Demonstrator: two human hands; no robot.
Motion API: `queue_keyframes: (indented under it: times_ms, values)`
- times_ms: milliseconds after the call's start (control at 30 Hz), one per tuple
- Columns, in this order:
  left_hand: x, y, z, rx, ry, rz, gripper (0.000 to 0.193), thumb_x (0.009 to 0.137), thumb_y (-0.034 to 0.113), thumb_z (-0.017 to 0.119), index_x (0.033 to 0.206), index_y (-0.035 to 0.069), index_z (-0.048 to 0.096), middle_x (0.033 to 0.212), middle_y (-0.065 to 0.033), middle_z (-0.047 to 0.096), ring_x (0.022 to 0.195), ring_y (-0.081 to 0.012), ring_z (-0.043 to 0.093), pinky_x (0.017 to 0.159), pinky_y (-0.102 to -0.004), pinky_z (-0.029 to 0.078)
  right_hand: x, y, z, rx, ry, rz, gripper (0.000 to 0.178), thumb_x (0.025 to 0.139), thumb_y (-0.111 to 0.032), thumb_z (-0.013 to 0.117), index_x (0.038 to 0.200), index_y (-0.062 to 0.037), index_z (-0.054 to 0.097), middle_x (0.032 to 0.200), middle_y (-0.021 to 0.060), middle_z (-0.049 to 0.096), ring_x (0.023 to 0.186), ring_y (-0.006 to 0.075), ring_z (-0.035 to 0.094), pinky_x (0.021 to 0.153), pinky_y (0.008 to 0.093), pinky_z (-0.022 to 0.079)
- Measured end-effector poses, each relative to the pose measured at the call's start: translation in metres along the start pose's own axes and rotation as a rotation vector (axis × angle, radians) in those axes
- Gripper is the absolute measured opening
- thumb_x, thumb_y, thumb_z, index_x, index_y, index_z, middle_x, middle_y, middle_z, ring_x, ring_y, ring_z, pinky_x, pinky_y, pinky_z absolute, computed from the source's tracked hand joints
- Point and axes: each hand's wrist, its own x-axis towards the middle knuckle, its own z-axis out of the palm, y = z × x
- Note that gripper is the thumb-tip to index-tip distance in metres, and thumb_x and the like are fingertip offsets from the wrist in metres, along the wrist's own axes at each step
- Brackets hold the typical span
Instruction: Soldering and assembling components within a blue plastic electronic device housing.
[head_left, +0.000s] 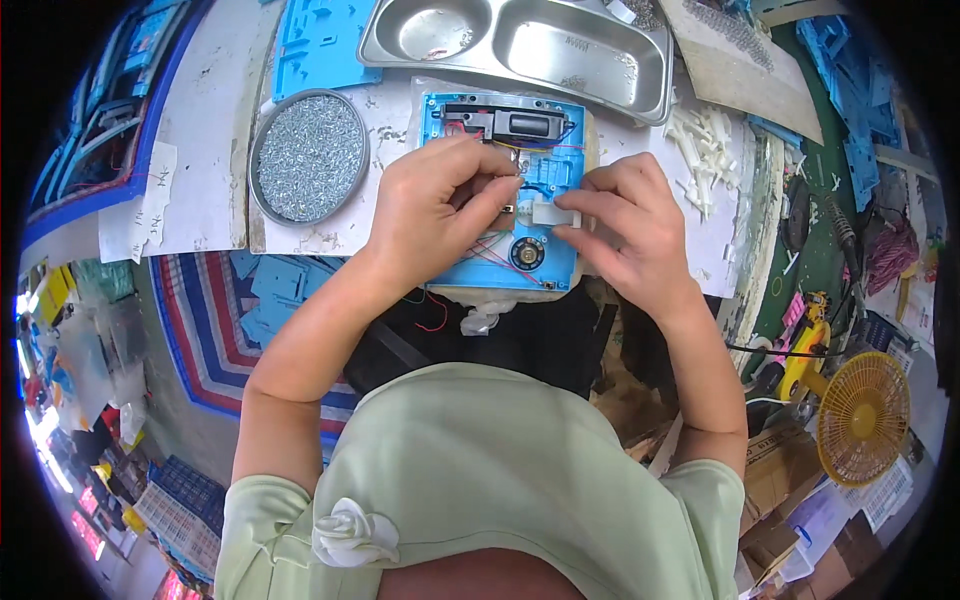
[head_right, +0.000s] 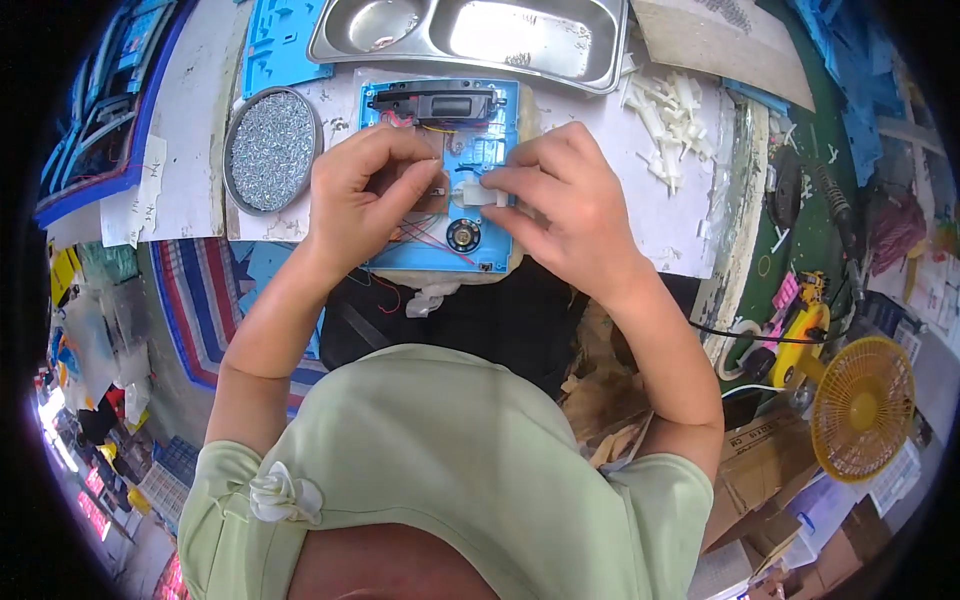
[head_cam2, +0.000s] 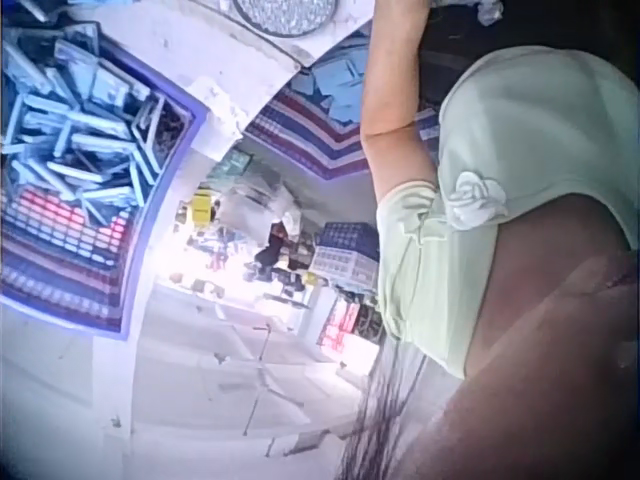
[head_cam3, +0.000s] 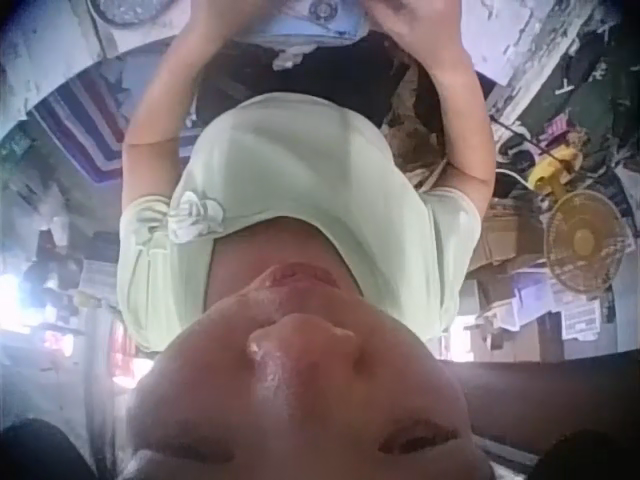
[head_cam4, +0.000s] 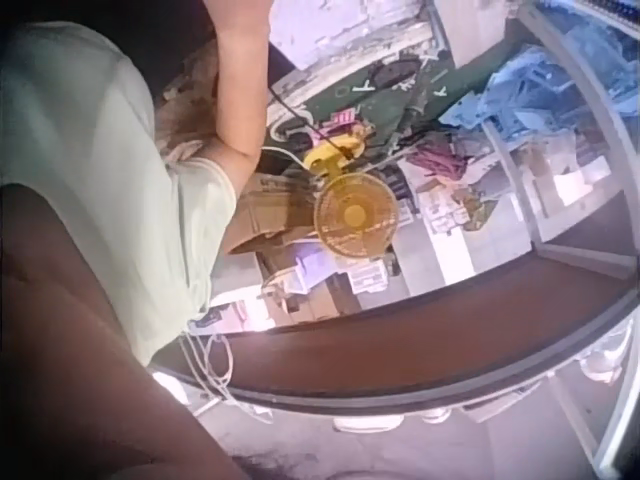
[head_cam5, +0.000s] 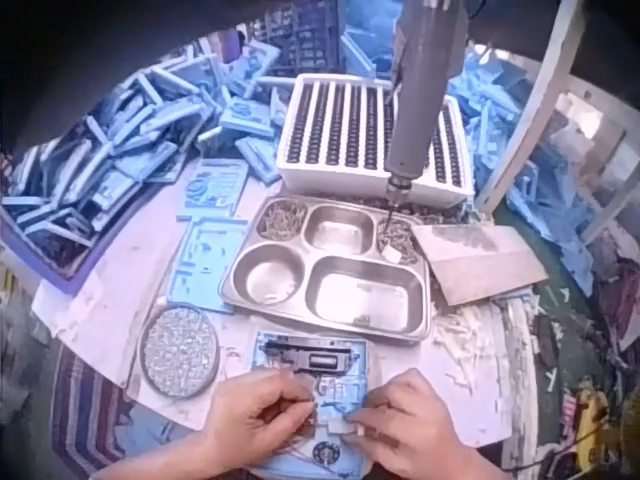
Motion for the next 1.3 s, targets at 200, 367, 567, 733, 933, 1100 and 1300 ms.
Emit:
queue_keyframes:
  times_ms: [200,367,567,733,933,1100,1300]
  values:
    - [0.002,0.000,-0.001,0.037,-0.043,0.000,0.008,0.086,0.006,0.077,0.090,0.005,0.070,0.075,-0.0054,0.066,0.062,-0.0191,0.063,0.058,-0.0311,0.049,-0.016,0.013,0.016,0.109,0.071,0.043,0.033,0.067,-0.012,0.088,0.098,-0.0082,0.076,0.093,0.0068,0.066,0.086,0.0264,0.058,0.074,0.0372,0.049]
    - [0.001,-0.004,0.001,0.090,-0.034,0.049,0.010,0.084,0.006,0.078,0.090,0.005,0.070,0.075,-0.0058,0.066,0.063,-0.0201,0.063,0.057,-0.0314,0.049,-0.009,0.004,0.016,0.082,-0.002,0.060,0.029,0.069,-0.012,0.087,0.096,-0.0076,0.076,0.095,0.0062,0.067,0.090,0.0275,0.058,0.078,0.0379,0.049]
    - [0.002,0.000,0.000,0.102,-0.035,0.028,0.011,0.084,0.005,0.078,0.091,0.006,0.070,0.076,-0.0060,0.066,0.063,-0.0213,0.062,0.058,-0.0321,0.049,0.011,-0.019,0.004,-0.012,-0.178,0.221,0.021,0.071,-0.007,0.082,0.090,-0.0054,0.071,0.094,0.0077,0.066,0.094,0.0316,0.055,0.086,0.0402,0.047]
    - [0.005,-0.001,-0.007,0.248,-0.147,0.181,0.016,0.080,0.006,0.078,0.095,0.008,0.072,0.081,-0.0061,0.065,0.069,-0.0247,0.064,0.062,-0.0363,0.050,0.017,-0.020,0.002,0.062,-0.240,0.338,0.023,0.073,-0.002,0.078,0.093,-0.0040,0.066,0.095,0.0098,0.065,0.094,0.0339,0.055,0.084,0.0419,0.046]
    - [0.010,0.009,-0.010,0.536,-0.408,0.424,0.029,0.075,0.014,0.079,0.104,0.014,0.073,0.085,-0.0048,0.061,0.075,-0.0268,0.063,0.064,-0.0409,0.050,0.001,-0.008,0.003,0.102,-0.160,0.271,0.029,0.077,-0.009,0.078,0.102,-0.0058,0.065,0.095,0.0100,0.062,0.095,0.0317,0.054,0.085,0.0427,0.045]
    - [0.008,0.011,-0.008,0.581,-0.406,0.438,0.026,0.078,0.013,0.078,0.104,0.013,0.073,0.084,-0.0043,0.058,0.076,-0.0258,0.062,0.063,-0.0410,0.049,-0.027,0.003,-0.032,0.166,0.093,0.451,0.031,0.081,-0.009,0.078,0.111,-0.0046,0.072,0.102,0.0090,0.070,0.094,0.0250,0.065,0.085,0.0363,0.053]
    - [0.010,0.012,-0.005,0.567,-0.387,0.434,0.025,0.077,0.012,0.079,0.102,0.013,0.074,0.085,-0.0056,0.058,0.078,-0.0266,0.062,0.065,-0.0400,0.049,-0.058,0.101,-0.132,-0.752,0.356,0.721,0.018,0.085,-0.016,0.068,0.096,-0.0066,0.078,0.101,0.0145,0.073,0.098,0.0344,0.066,0.090,0.0444,0.053]
